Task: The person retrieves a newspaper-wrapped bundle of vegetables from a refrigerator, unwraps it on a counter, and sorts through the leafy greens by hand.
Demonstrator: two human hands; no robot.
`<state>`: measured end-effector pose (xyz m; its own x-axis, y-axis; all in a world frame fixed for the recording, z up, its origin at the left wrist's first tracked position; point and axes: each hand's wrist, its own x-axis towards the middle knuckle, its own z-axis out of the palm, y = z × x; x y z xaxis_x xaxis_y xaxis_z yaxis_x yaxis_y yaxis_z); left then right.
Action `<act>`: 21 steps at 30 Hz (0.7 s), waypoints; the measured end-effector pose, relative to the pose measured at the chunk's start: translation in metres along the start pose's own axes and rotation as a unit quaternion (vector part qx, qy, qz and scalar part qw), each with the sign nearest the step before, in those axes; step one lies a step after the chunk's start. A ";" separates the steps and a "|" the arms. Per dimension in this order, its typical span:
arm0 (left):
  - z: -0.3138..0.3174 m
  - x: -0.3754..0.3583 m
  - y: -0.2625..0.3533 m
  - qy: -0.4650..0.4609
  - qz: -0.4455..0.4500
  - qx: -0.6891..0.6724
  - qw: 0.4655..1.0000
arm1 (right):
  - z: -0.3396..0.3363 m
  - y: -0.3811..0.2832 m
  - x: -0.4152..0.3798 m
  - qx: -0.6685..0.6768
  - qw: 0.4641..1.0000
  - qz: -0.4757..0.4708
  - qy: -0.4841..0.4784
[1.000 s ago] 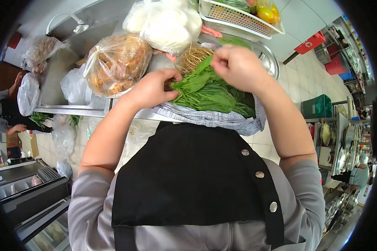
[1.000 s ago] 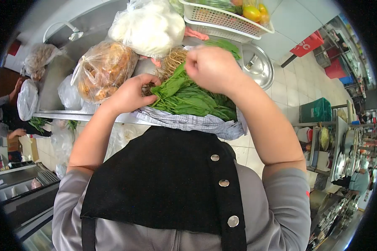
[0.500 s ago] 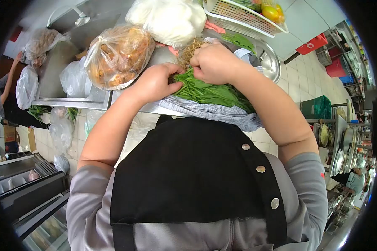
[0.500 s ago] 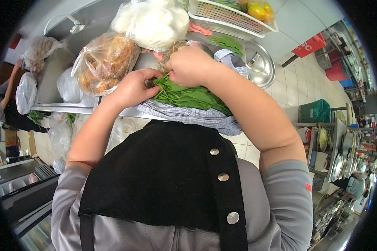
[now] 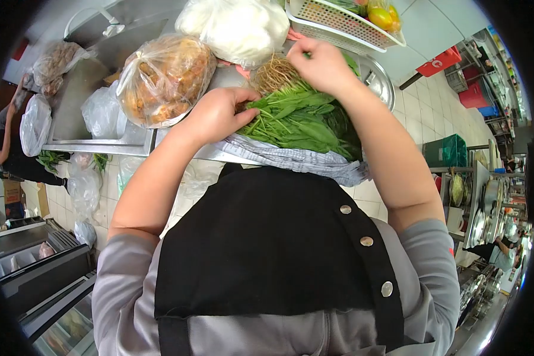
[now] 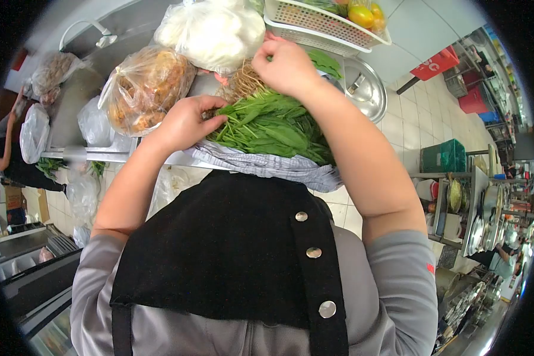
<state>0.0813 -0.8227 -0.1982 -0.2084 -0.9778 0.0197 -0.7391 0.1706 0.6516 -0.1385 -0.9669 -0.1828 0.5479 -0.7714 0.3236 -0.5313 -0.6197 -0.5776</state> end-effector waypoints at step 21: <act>0.007 -0.005 0.013 0.036 0.025 -0.009 0.999 | -0.007 -0.049 -0.060 -0.095 0.973 -0.020 -0.209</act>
<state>0.0684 -0.8150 -0.1952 -0.1972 -0.9745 0.1070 -0.7177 0.2178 0.6614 -0.1500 -0.8908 -0.1685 0.7647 -0.6443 -0.0132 -0.5920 -0.6942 -0.4094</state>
